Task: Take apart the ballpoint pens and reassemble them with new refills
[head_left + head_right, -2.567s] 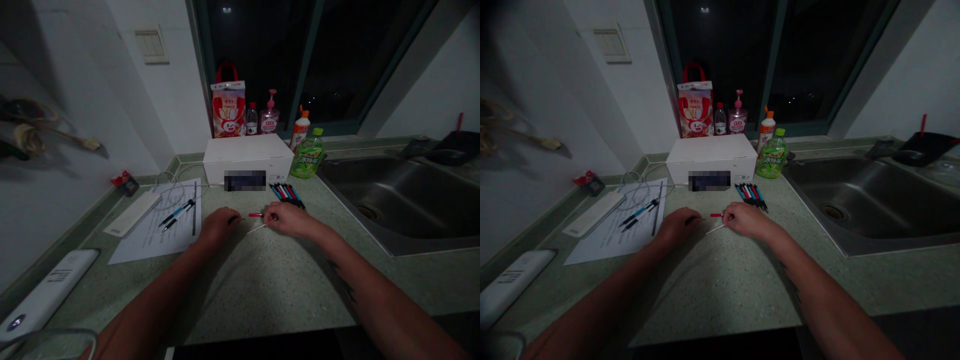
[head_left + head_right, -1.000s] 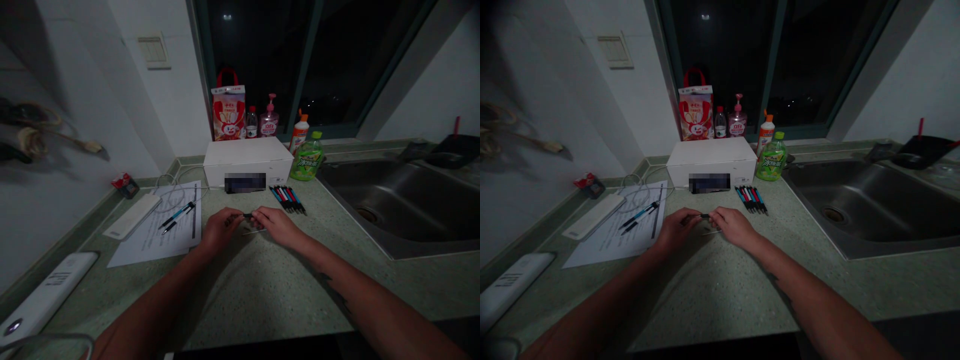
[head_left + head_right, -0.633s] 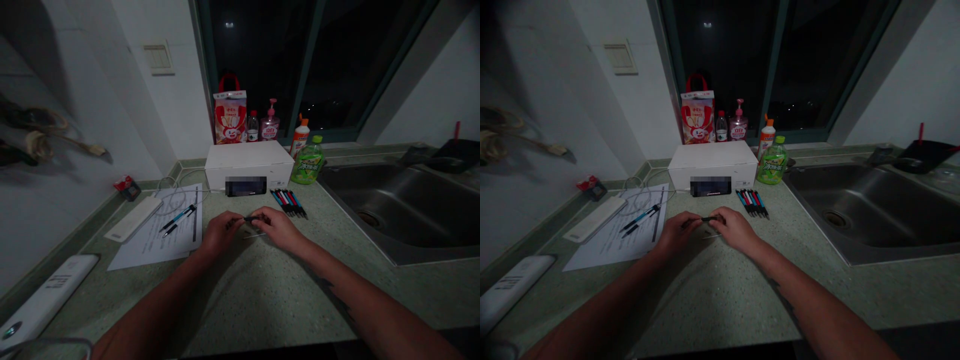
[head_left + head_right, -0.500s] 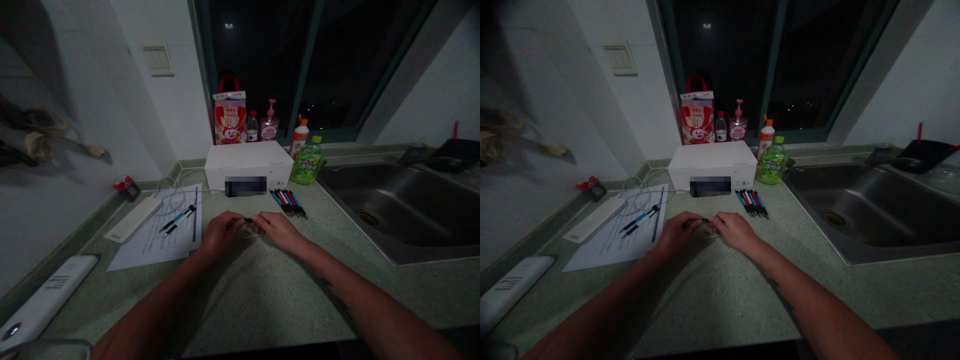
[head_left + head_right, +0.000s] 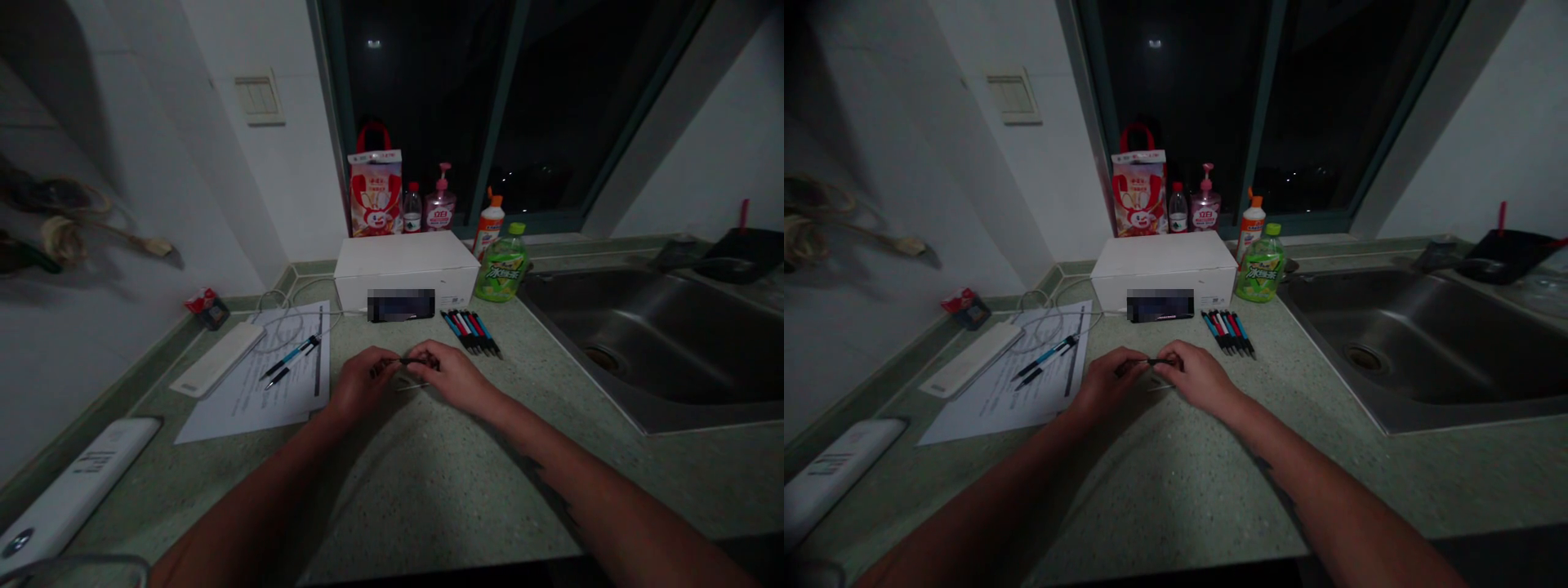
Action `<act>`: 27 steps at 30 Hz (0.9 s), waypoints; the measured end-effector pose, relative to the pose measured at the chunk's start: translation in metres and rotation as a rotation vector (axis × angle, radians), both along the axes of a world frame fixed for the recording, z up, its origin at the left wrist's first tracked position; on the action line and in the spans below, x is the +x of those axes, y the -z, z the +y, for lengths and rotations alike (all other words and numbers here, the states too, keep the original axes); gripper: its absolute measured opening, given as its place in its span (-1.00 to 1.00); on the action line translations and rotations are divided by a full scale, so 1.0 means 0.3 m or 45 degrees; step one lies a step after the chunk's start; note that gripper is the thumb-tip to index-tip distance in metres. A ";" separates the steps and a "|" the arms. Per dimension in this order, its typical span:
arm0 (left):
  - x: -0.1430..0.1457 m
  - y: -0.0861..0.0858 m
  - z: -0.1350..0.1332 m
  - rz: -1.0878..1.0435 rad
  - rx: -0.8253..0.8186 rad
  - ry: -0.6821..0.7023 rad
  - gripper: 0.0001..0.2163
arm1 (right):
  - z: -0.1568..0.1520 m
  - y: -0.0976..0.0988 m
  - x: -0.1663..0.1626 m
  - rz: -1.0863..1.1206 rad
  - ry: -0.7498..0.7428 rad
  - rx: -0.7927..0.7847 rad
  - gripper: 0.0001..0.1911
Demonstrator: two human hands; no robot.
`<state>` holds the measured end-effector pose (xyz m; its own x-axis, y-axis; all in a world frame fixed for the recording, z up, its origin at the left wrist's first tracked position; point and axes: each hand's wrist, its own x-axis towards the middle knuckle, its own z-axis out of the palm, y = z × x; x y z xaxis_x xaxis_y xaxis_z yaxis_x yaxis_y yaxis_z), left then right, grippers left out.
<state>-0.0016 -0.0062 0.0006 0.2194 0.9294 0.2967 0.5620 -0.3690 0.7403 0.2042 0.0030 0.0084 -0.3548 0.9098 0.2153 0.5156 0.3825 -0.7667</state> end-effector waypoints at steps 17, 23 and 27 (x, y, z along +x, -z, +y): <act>-0.003 0.011 0.005 -0.004 -0.006 0.025 -0.83 | 0.003 0.013 0.000 -0.061 -0.014 -0.001 -0.93; -0.005 0.010 0.002 0.007 0.004 0.020 -0.82 | -0.001 0.004 -0.001 -0.024 -0.015 -0.026 -0.88; -0.002 0.012 0.001 -0.014 -0.003 0.021 -0.82 | -0.005 -0.006 0.000 -0.043 -0.021 -0.021 -0.86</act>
<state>-0.0022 -0.0059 -0.0029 0.2318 0.9263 0.2971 0.5478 -0.3766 0.7470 0.2044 0.0014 0.0101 -0.3770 0.9069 0.1881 0.5351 0.3790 -0.7550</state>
